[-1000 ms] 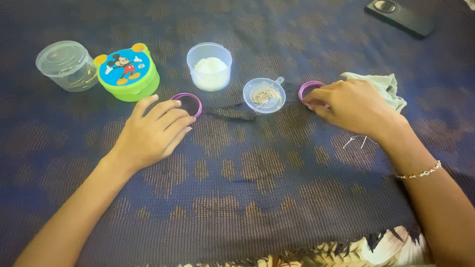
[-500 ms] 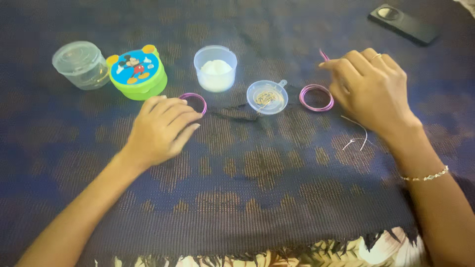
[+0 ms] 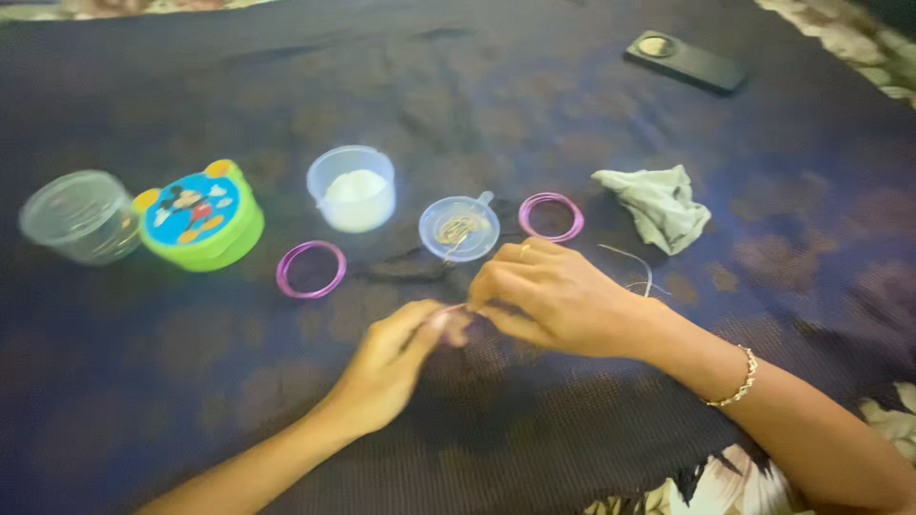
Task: The person opens a small plastic container and removes several pink bangles and a gold chain. They place the items on a patterned cloth and then use a white cloth to wipe and clean each bangle individually.
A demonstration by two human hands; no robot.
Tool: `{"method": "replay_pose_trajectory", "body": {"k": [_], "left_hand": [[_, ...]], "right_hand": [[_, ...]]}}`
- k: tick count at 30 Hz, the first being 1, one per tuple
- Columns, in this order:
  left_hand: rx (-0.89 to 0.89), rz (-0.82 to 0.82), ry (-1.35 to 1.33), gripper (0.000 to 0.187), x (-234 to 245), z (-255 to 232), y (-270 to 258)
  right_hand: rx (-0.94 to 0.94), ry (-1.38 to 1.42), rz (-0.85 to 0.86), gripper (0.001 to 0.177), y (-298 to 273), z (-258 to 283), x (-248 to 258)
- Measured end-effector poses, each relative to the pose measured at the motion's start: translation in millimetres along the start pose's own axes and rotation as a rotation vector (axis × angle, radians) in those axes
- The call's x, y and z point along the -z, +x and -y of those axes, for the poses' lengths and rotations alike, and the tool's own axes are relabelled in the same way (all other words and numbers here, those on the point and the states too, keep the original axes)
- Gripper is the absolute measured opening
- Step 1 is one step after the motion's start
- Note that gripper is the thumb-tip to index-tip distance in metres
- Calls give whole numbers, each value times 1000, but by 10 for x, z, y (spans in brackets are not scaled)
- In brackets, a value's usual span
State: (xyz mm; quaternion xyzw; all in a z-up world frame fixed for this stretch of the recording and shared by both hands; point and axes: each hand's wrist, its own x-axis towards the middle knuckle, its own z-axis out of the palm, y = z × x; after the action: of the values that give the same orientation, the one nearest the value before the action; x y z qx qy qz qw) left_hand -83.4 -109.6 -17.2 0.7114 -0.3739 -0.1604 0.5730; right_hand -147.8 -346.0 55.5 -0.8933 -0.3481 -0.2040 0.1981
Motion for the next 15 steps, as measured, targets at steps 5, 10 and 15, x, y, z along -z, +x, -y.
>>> {"method": "replay_pose_trajectory", "body": {"k": [5, 10, 15], "left_hand": [[119, 21, -278, 37, 132, 229, 27], [186, 30, -306, 36, 164, 220, -12], [200, 27, -352, 47, 174, 162, 23]], "right_hand": [[-99, -173, -71, 20, -70, -211, 303], [-361, -561, -156, 11, -290, -679, 706], [-577, -559, -180, 27, -489, -1093, 750]]}}
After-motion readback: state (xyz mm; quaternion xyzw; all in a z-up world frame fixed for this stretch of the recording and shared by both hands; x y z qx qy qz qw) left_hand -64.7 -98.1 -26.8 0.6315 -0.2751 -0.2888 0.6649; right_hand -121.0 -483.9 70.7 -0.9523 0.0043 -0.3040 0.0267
